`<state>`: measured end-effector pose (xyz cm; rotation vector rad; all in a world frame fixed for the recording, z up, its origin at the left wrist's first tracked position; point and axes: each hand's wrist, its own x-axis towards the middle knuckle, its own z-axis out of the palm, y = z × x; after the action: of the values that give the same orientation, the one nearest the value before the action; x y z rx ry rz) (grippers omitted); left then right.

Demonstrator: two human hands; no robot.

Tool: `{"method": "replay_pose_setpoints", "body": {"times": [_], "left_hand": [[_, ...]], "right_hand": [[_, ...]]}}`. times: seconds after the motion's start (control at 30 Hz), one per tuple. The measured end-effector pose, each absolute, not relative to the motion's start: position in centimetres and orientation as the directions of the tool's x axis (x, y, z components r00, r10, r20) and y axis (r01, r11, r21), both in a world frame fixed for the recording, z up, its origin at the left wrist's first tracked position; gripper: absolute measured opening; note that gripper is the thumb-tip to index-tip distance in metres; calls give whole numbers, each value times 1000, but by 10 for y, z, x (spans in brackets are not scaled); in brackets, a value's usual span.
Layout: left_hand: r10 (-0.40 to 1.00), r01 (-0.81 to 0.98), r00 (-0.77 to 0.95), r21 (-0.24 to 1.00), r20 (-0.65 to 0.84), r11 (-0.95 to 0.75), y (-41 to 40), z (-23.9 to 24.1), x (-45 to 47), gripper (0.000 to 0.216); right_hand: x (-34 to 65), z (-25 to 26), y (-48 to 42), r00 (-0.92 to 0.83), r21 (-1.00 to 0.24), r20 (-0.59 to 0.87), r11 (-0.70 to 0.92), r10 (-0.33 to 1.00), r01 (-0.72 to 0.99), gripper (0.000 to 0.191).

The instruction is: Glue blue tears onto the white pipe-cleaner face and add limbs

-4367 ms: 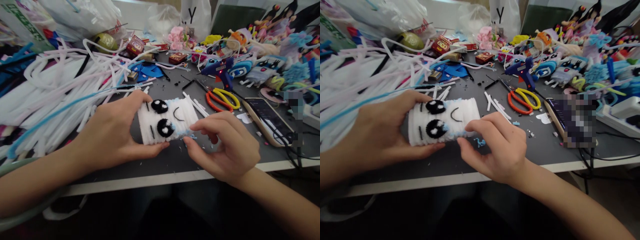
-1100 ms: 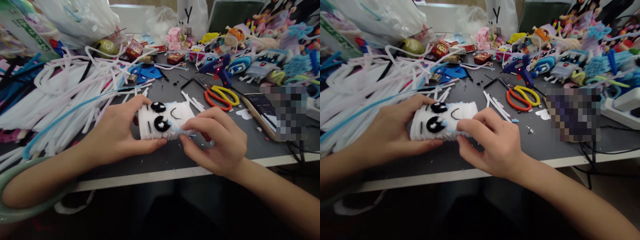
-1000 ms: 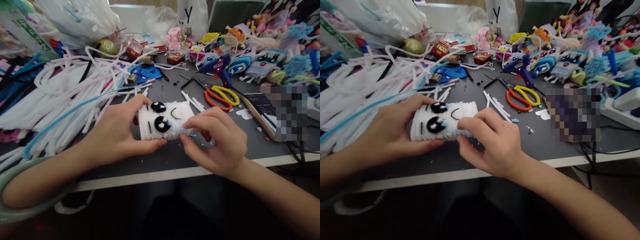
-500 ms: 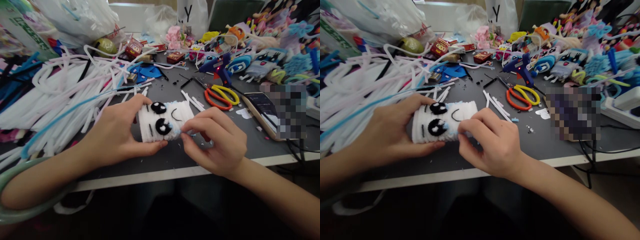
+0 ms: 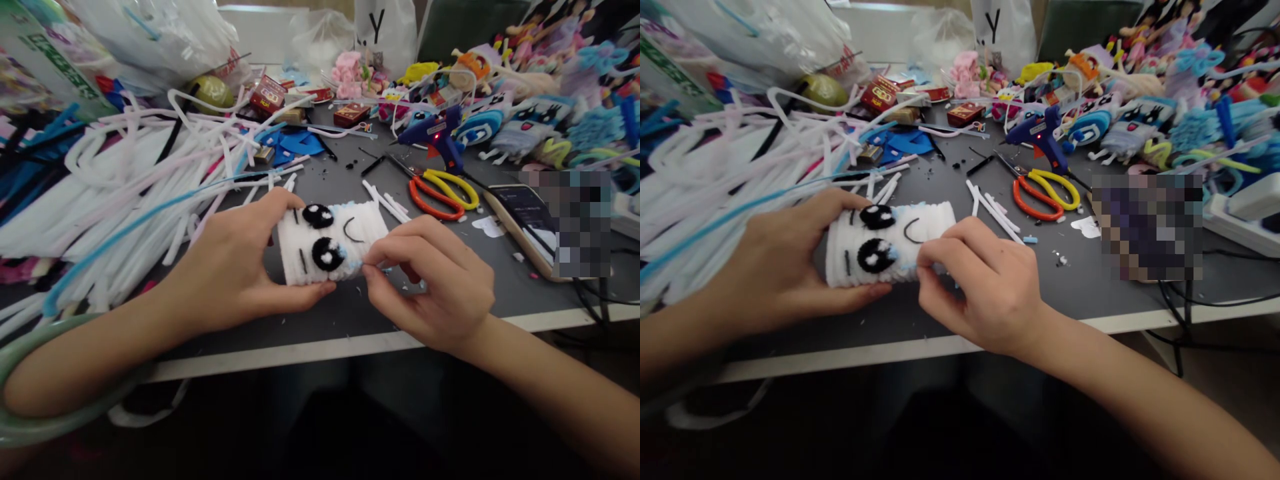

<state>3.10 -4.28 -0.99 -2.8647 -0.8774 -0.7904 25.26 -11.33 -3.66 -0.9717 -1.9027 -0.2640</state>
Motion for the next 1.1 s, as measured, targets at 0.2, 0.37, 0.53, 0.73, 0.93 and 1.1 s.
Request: {"method": "replay_pose_setpoints", "body": {"times": [0.2, 0.37, 0.53, 0.73, 0.93, 1.1], "left_hand": [[511, 540, 704, 97, 493, -836, -42, -10, 31, 56], [516, 545, 702, 95, 490, -833, -43, -9, 31, 56], [512, 543, 699, 96, 500, -835, -41, -11, 31, 57], [503, 543, 704, 77, 502, -836, -42, -11, 32, 58], [522, 556, 699, 86, 489, -827, -42, -11, 32, 56], [527, 559, 696, 93, 488, -824, -41, -10, 31, 57]], "right_hand": [[252, -36, -113, -233, -185, 829, 642, 509, 744, 15], [252, -35, -112, -247, -180, 819, 640, 517, 747, 15], [255, -34, -114, -244, -242, 792, 655, 559, 716, 12], [255, -37, -112, -213, -348, 789, 706, 576, 617, 11], [255, -37, -110, -157, -465, 766, 706, 623, 534, 10], [256, -38, -110, -109, -528, 750, 690, 652, 496, 8]]}}
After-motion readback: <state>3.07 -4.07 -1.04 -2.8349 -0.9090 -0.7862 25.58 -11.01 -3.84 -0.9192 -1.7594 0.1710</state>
